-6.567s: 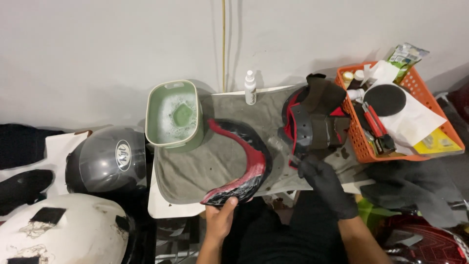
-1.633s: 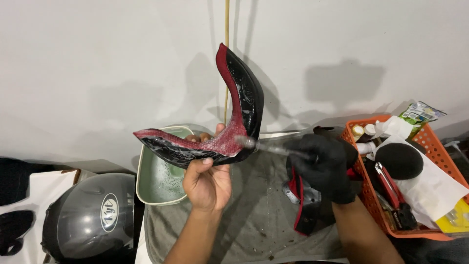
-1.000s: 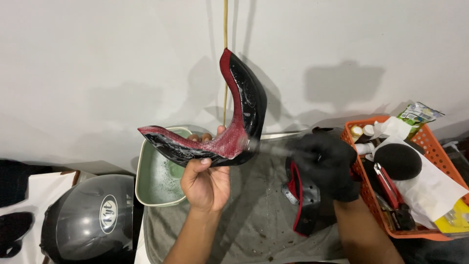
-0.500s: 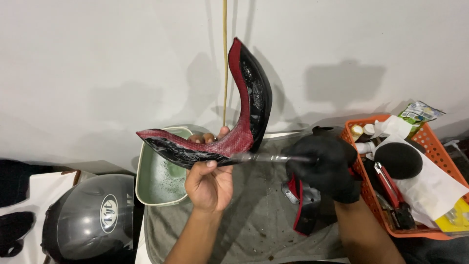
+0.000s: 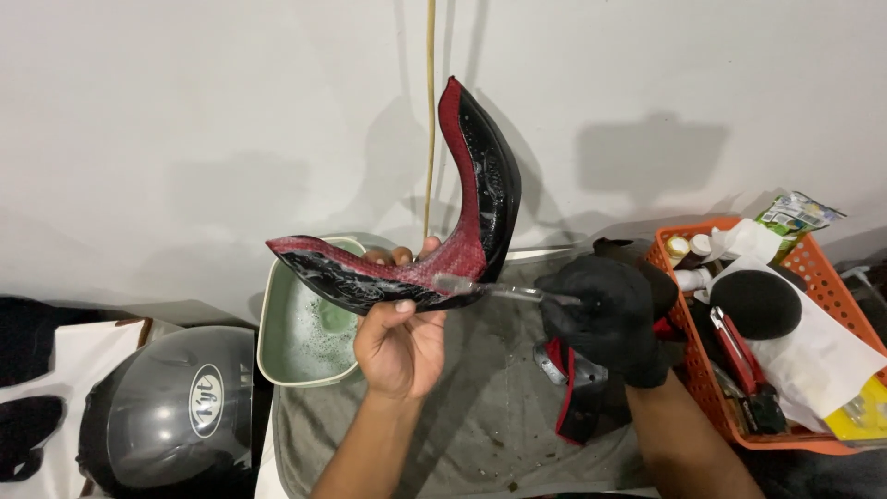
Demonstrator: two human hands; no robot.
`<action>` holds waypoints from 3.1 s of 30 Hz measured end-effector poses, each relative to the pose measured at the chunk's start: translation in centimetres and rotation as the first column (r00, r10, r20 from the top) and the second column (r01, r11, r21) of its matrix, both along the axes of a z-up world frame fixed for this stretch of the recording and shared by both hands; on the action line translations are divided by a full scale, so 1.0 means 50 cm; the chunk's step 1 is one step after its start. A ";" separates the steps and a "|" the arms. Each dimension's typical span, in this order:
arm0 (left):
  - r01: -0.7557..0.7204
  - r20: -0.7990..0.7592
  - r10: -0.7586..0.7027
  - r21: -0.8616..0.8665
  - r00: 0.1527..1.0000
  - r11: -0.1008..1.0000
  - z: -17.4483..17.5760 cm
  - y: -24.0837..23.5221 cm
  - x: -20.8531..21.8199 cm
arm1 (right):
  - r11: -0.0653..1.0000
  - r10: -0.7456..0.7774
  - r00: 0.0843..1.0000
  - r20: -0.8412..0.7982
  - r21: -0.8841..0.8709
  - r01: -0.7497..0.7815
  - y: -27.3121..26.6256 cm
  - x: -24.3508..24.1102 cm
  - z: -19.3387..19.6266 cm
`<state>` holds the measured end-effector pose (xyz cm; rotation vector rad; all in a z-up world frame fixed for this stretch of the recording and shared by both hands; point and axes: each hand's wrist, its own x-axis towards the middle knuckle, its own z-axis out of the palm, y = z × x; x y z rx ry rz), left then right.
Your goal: The person scrubs a red and black helmet part with a toothbrush and soapy water. They dip the brush in a green bucket of soapy water and scrub the part on a gray towel. The person flips the part over to clean the other side. A gray helmet and a white helmet are visible on the left side of the frame.
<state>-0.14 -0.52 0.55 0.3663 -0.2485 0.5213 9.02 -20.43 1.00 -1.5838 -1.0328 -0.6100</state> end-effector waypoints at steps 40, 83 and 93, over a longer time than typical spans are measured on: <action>-0.243 0.048 0.239 0.118 0.970 0.963 0.003 0.034 0.002 | 0.992 0.083 0.872 -0.482 0.123 -0.026 -0.074 0.056 -0.026; -0.772 0.410 0.655 0.306 0.635 0.557 0.079 0.168 -0.145 | 0.577 -0.047 0.951 -0.305 -0.786 -0.223 0.419 -0.066 -0.068; -0.733 0.329 0.655 0.307 0.681 0.608 0.053 0.151 -0.095 | 0.841 0.401 0.396 -0.826 0.160 -0.516 0.146 0.006 -0.030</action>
